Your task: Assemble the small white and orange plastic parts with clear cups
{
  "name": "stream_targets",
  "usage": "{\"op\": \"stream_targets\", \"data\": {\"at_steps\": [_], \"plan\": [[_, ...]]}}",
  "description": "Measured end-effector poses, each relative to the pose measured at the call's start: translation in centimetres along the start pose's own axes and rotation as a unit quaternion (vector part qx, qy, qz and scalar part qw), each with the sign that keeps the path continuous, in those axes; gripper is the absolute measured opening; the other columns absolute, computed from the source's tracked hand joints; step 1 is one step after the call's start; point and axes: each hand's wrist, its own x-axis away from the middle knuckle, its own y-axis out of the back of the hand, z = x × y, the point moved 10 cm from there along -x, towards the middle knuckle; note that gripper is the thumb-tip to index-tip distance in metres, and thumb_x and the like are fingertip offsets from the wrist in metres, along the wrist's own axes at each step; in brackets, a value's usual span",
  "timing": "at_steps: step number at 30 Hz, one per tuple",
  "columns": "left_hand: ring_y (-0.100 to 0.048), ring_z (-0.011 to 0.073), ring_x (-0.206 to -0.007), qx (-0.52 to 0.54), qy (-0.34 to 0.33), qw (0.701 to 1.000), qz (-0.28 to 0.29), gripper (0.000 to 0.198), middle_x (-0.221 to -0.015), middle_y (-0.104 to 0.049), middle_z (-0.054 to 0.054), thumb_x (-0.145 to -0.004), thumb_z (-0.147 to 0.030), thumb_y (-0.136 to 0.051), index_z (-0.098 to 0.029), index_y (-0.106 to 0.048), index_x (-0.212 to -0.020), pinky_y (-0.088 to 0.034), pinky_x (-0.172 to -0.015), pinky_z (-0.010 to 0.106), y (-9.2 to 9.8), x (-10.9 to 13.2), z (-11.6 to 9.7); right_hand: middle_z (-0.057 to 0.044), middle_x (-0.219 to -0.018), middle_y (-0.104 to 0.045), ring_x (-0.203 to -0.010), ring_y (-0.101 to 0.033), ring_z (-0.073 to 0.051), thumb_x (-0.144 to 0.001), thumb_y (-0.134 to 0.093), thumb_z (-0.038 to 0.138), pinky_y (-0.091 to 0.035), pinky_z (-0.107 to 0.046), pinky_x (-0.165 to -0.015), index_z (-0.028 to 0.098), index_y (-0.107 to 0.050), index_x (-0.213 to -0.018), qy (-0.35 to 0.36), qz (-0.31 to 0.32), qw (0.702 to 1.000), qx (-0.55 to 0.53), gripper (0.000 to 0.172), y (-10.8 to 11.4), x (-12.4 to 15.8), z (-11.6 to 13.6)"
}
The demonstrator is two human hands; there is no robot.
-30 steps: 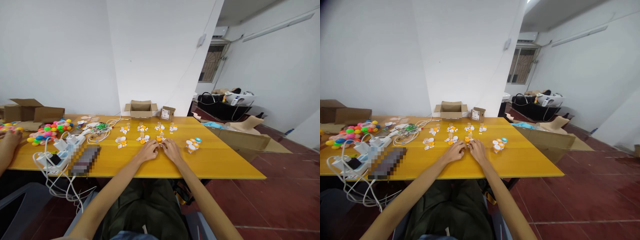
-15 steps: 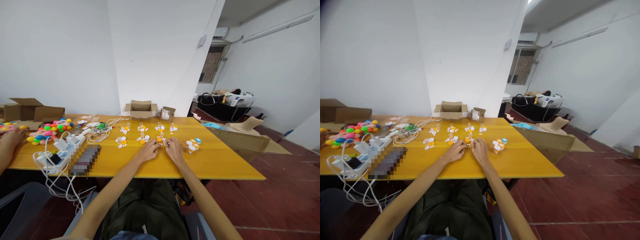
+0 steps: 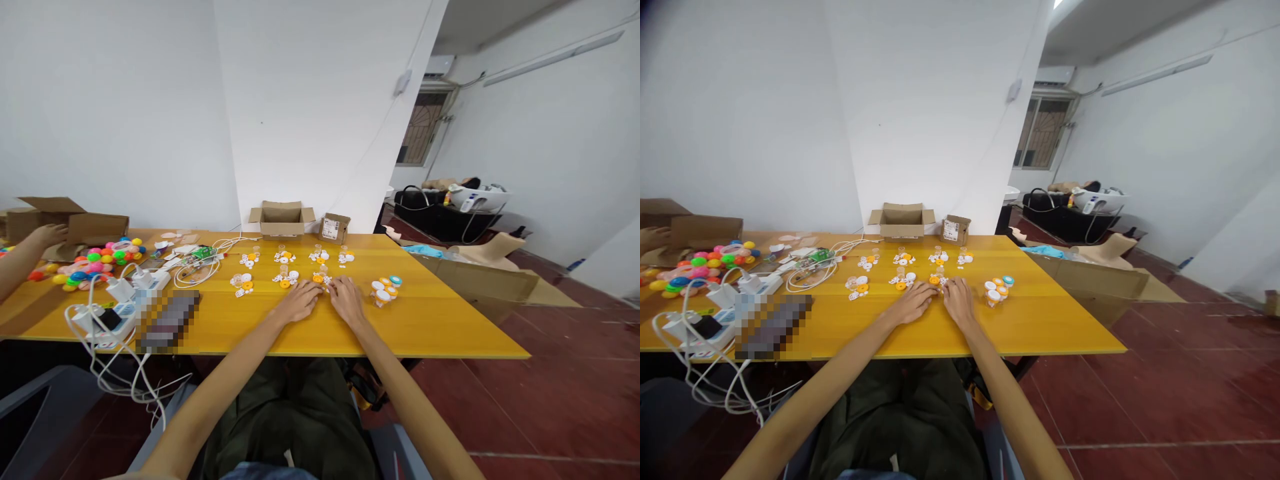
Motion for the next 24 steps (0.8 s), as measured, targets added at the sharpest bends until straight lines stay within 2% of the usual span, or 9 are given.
{"op": "stream_targets", "data": {"at_steps": [8, 16, 20, 24], "plan": [[-0.052, 0.0227, -0.12, -0.004, 0.017, 1.0, -0.005, 0.029, -0.125, -0.063, 0.005, -0.096, -0.019, -0.048, -0.027, -0.061, -0.12, -0.04, -0.108, 0.041, -0.25, 0.08, 0.67, -0.009, -0.106, -0.071, -0.099, -0.058, -0.025, -0.093, -0.044, 0.016, -0.041, -0.035, -0.08, 0.025, -0.07, -0.097, 0.004, -0.016, 1.0, -0.009, 0.028, -0.38, 0.07, -0.28], [-0.05, 0.0239, -0.119, -0.02, 0.01, 1.0, -0.004, 0.027, -0.125, -0.061, 0.007, -0.098, -0.023, -0.044, -0.026, -0.061, -0.119, -0.04, -0.108, 0.044, -0.13, 0.03, 0.31, -0.01, -0.106, -0.071, -0.102, -0.058, -0.026, -0.091, -0.05, 0.018, -0.04, -0.036, -0.082, 0.024, -0.071, -0.093, -0.024, 0.013, 1.0, 0.008, 0.022, -0.61, 0.13, -0.54], [-0.048, 0.0241, -0.121, -0.026, 0.023, 0.999, 0.002, 0.029, -0.127, -0.059, 0.007, -0.099, -0.024, -0.043, -0.027, -0.06, -0.122, -0.036, -0.113, 0.047, -0.19, 0.04, 0.51, -0.01, -0.104, -0.071, -0.101, -0.058, -0.026, -0.091, -0.047, 0.016, -0.041, -0.036, -0.083, 0.023, -0.071, -0.093, -0.024, -0.007, 1.0, 0.0, 0.025, -0.12, 0.06, -0.4], [-0.047, 0.0248, -0.123, -0.026, 0.026, 0.999, 0.004, 0.03, -0.129, -0.057, 0.007, -0.099, -0.026, -0.043, -0.028, -0.06, -0.124, -0.035, -0.114, 0.049, -0.18, 0.01, 0.51, -0.01, -0.114, -0.069, -0.105, -0.056, -0.026, -0.094, -0.042, 0.019, -0.042, -0.037, -0.085, 0.024, -0.071, -0.102, -0.029, -0.018, 0.999, -0.014, 0.031, -0.45, -0.11, -0.59]]}}
